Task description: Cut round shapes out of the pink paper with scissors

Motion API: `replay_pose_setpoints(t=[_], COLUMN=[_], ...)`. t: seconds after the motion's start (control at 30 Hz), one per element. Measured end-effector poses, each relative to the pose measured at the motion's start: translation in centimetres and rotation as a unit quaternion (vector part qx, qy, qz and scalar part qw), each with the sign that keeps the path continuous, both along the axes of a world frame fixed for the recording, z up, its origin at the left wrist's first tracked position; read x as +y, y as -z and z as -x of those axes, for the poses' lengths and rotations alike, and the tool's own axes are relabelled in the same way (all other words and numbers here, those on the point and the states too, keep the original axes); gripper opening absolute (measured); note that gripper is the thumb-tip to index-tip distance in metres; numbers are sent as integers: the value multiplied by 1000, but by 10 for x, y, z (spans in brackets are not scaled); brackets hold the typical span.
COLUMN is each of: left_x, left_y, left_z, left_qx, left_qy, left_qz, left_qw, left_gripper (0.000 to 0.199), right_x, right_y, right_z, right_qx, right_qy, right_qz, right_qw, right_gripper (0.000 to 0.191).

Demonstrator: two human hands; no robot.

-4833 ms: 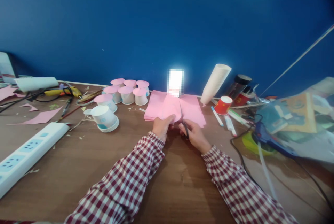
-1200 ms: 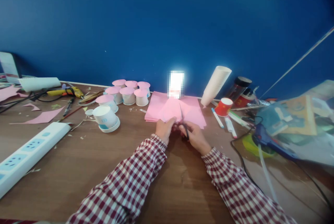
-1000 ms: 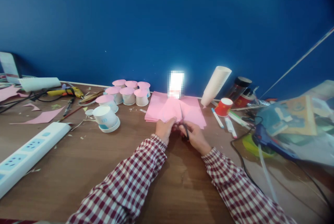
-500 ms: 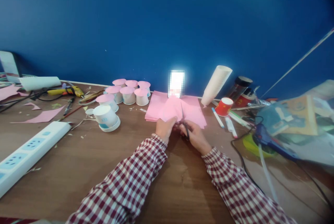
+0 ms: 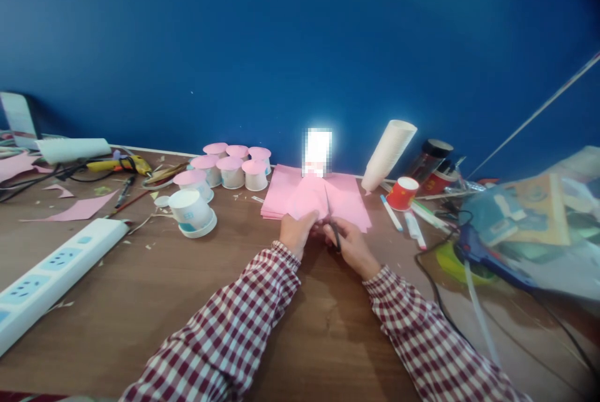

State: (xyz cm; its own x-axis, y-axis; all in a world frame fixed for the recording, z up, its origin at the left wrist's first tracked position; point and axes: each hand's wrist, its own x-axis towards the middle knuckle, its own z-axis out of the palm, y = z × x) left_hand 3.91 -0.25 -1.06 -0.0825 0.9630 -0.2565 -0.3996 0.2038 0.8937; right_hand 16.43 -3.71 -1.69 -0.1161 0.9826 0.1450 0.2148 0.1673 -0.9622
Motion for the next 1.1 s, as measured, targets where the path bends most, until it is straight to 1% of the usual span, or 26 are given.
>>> replay_pose_setpoints(t=[0.1,0.37,0.6,0.77,0.93,1.1], left_x=[1,0,0,0,2,3], left_y=[1,-1,0,-1,2,5], left_z=[0,1,1,2,3,3], left_qx=[3,5,1,6,6,6], left_qy=[2,4,4,13,14,13], left_qz=[2,-2,2,-1,-1,-2], left_qw=[1000,1000,1000,1000,1000,1000], left_gripper=[14,12,13,14,16,17], right_x=[1,1,2,0,0,1], right_y=[0,2,5,3,0,1], right_z=[0,-1,-3,-3,-2,-3], right_qx=[2,4,8,-5,-9,-13], right_qy=[1,2,-3,0,-1,-1], right_qz=[-1,-5,-2,3,9,4], right_qw=[1000,1000,1000,1000,1000,1000], right_gripper=[36,33,36,39,40,39])
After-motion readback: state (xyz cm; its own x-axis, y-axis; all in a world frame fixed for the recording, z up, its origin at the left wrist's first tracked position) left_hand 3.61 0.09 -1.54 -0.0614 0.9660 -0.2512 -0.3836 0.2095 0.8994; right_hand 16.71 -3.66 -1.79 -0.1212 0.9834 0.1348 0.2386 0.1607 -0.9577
